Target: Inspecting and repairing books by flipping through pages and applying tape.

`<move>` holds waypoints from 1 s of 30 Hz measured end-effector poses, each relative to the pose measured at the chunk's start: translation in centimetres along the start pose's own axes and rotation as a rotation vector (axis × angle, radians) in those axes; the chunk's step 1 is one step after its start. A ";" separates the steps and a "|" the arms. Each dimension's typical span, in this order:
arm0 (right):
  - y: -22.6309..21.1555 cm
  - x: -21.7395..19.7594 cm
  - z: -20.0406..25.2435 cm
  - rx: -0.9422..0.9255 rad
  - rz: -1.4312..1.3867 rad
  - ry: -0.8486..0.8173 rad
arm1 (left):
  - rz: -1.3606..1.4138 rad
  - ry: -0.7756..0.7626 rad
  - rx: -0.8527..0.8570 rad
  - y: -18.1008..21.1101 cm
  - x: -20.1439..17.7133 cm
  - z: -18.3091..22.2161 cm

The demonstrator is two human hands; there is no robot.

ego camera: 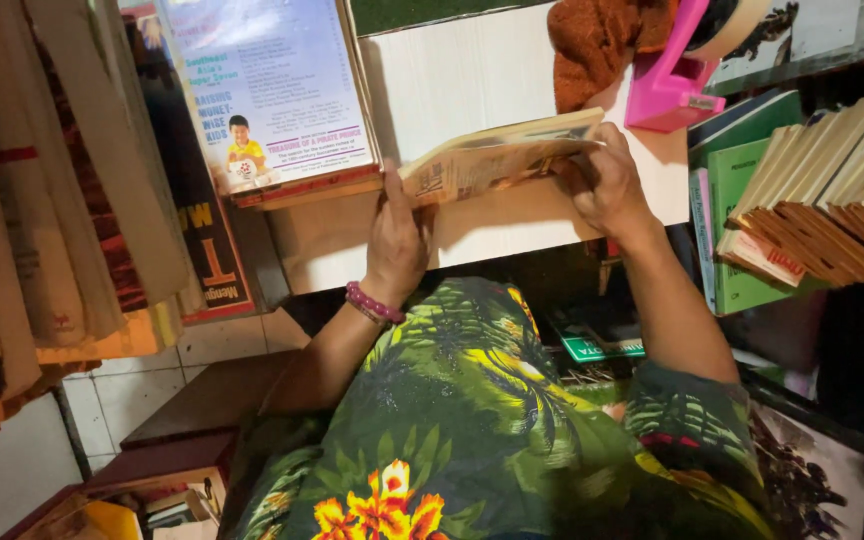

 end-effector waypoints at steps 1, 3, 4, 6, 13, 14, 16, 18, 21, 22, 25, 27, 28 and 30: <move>0.1 0.0 -0.1 0.004 0.005 0.004 | 0.005 -0.002 0.005 -0.7 1.4 1.3; -0.2 0.1 -0.4 -0.040 0.019 -0.014 | -0.219 -0.003 0.066 -1.5 4.2 3.7; 0.6 -0.1 -0.2 -0.037 0.024 -0.010 | -0.215 -0.004 0.072 -0.4 2.7 3.3; 2.3 0.6 0.0 -0.037 0.037 -0.093 | -0.450 -0.072 0.110 1.6 0.6 2.5; 0.6 0.7 -1.6 -0.068 0.057 -0.163 | -0.333 0.147 0.356 7.4 -2.0 -4.5; -0.5 0.7 -2.4 0.008 0.045 -0.193 | -0.440 -0.201 0.323 7.1 1.4 -6.5; -1.3 0.5 -3.0 0.085 0.041 -0.219 | -0.531 -0.547 0.295 6.1 4.7 -8.2; -0.5 1.1 -2.7 0.066 0.134 -0.266 | -0.348 -0.673 0.144 4.4 6.2 -9.2; -1.1 1.2 -3.6 0.075 0.155 -0.265 | -0.458 -0.504 0.242 3.1 7.1 -9.1; -0.3 1.6 -3.3 0.081 0.149 -0.265 | -0.459 -0.512 0.242 1.9 8.7 -8.3; 1.7 2.9 -2.8 0.107 0.296 -0.312 | -0.579 -0.342 0.235 -0.6 10.6 -7.0; 2.0 2.6 -2.7 0.130 0.452 -0.242 | -0.352 -0.331 0.123 -1.5 10.7 -6.3; 1.7 2.3 -2.4 0.136 0.452 -0.243 | -0.349 -0.336 0.124 -1.8 11.2 -6.3; -0.7 -0.6 -2.0 0.033 0.431 0.001 | -0.431 -0.429 0.106 -2.7 12.7 -5.4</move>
Point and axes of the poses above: each hand's wrist, its own z-axis away from the middle knuckle, its own x-axis out of the palm, y = z × x, the point moved 10 cm from there along -z, towards the middle knuckle, and after that the axes turned 10 degrees about -z, right-handed, at the moved point
